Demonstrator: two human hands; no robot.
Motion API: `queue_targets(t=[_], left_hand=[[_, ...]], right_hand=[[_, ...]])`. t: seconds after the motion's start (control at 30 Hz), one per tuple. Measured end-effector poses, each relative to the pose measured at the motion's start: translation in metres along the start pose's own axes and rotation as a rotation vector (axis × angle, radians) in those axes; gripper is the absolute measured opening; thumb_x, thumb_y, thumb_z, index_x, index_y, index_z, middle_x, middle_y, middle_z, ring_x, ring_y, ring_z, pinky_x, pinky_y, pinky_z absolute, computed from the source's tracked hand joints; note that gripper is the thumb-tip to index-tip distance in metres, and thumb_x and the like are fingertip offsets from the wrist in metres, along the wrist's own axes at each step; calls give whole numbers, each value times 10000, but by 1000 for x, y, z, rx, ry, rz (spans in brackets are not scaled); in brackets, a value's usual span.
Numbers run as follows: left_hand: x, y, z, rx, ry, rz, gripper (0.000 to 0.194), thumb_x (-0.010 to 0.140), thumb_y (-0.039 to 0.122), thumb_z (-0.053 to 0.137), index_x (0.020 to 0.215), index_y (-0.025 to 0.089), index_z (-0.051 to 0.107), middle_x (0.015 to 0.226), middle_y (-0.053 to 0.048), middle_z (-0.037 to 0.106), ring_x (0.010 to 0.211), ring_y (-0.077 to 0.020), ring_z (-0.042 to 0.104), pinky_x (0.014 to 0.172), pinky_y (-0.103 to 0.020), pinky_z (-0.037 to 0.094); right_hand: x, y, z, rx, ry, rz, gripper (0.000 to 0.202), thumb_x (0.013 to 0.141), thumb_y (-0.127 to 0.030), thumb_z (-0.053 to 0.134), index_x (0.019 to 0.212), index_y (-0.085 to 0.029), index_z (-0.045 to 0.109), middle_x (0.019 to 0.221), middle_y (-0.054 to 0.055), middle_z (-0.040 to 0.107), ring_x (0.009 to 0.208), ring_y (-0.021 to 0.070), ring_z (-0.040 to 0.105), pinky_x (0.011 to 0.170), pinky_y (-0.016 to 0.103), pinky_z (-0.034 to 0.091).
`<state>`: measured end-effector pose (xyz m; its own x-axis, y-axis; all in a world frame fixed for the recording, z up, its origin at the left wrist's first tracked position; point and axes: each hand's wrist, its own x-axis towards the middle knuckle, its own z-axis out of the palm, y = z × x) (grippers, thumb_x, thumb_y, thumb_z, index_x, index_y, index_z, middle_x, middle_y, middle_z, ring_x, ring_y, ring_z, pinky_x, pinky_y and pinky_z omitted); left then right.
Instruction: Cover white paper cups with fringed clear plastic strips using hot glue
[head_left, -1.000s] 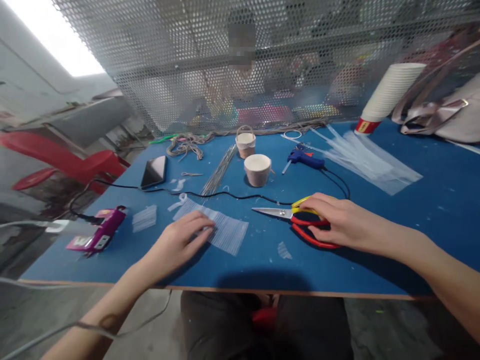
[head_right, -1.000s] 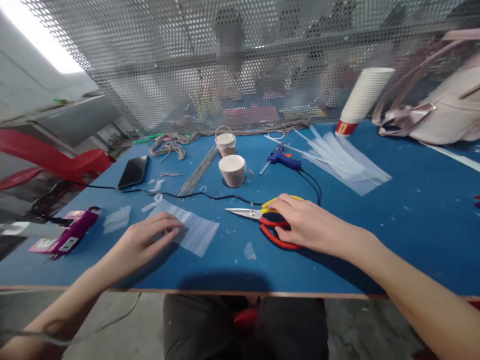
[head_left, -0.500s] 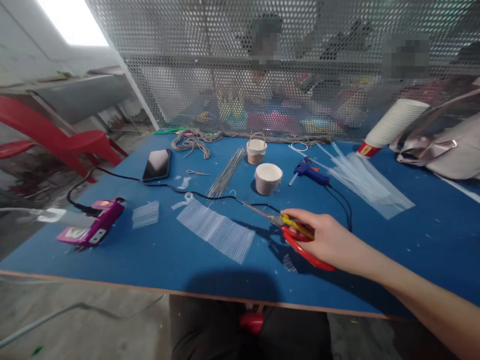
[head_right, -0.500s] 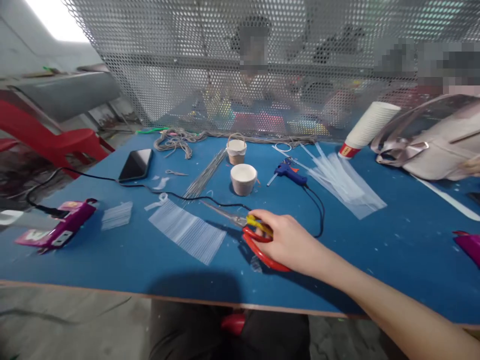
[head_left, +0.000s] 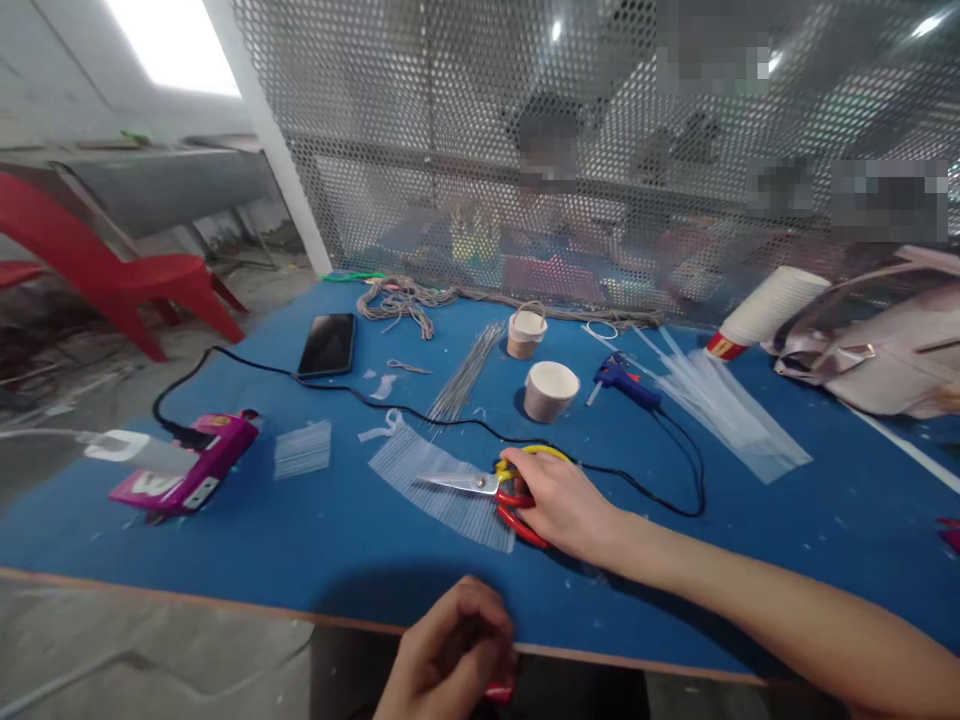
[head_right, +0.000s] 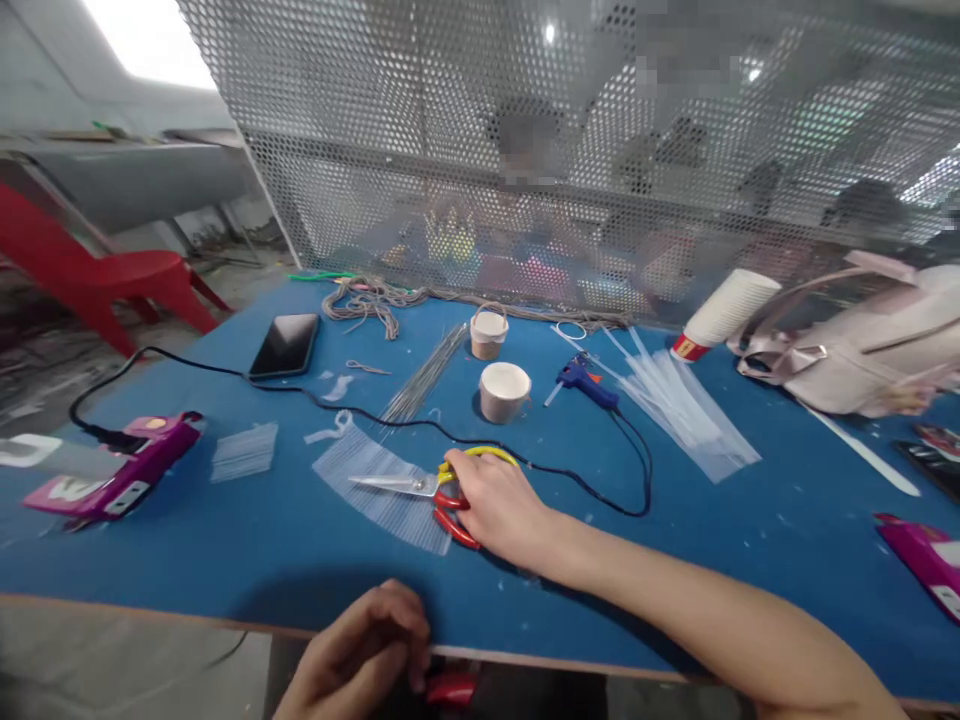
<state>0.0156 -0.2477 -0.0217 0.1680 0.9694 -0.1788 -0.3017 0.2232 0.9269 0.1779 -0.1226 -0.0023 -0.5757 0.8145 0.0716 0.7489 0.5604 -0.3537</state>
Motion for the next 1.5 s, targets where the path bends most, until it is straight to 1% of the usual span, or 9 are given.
queue_targets(t=[0.13, 0.3, 0.4, 0.57, 0.73, 0.9, 1.1, 1.3, 1.5], left_hand=[[17, 2, 12, -363, 76, -250, 143, 644, 143, 723, 774, 173, 674, 758, -41, 694, 650, -141, 626, 643, -245, 469], [25, 2, 15, -670, 107, -407, 375, 666, 227, 715, 1012, 108, 636, 1072, -187, 689, 1014, -299, 642, 912, -396, 450], [28, 2, 16, -778, 82, -422, 455, 682, 251, 686, 1093, 86, 579, 1131, -213, 662, 1103, -328, 597, 1004, -441, 389], [37, 12, 17, -906, 161, -347, 395, 835, 261, 540, 1188, 92, 484, 1181, -196, 639, 1126, -289, 591, 1050, -423, 368], [50, 25, 20, -886, 267, -291, 464, 836, 164, 555, 1273, 112, 410, 1179, -177, 646, 1103, -258, 610, 1029, -398, 408], [54, 27, 20, -817, 282, -267, 572, 787, 39, 552, 1316, 182, 390, 1208, -138, 640, 1096, -259, 614, 1039, -448, 395], [55, 26, 22, -766, 304, -253, 674, 753, -12, 551, 1343, 256, 366, 1209, -114, 642, 1065, -265, 632, 993, -470, 445], [63, 30, 17, -740, 345, -192, 535, 805, 73, 551, 1302, 229, 428, 1226, -133, 628, 1082, -262, 623, 951, -428, 490], [81, 50, -10, -667, 553, -158, 337, 844, 70, 429, 1160, 93, 544, 1142, -197, 653, 927, -263, 687, 865, -443, 533]], right_hand=[[10, -2, -9, 193, -22, 143, 364, 744, -194, 580, 1104, -149, 559, 863, 87, 692, 767, 231, 649, 699, 332, 482], [18, 3, -24, 568, -62, 218, 314, 723, -204, 585, 1030, -140, 570, 856, 63, 689, 767, 181, 644, 703, 285, 487], [17, 10, -31, 664, -117, 264, 353, 695, -197, 607, 1042, -138, 572, 802, 43, 680, 690, 161, 628, 666, 285, 494], [8, 17, -38, 727, -210, 291, 417, 672, -190, 631, 1084, -167, 574, 798, 21, 674, 670, 154, 614, 629, 282, 496], [-4, 10, -49, 733, -309, 332, 464, 665, -165, 647, 1120, -176, 557, 872, 31, 675, 757, 168, 618, 673, 283, 496], [-14, 11, -54, 779, -367, 367, 483, 694, -164, 640, 1164, -196, 535, 871, 20, 660, 690, 135, 591, 607, 254, 475], [-16, 18, -52, 857, -349, 429, 511, 657, -88, 631, 1153, -172, 538, 725, -20, 616, 599, 101, 551, 570, 237, 453], [-20, 22, -51, 923, -359, 445, 528, 651, -79, 630, 1162, -165, 530, 689, -23, 602, 576, 102, 549, 541, 234, 443], [-27, 20, -48, 937, -410, 431, 506, 648, -108, 658, 1135, -179, 542, 763, 0, 627, 592, 103, 559, 537, 231, 458]])
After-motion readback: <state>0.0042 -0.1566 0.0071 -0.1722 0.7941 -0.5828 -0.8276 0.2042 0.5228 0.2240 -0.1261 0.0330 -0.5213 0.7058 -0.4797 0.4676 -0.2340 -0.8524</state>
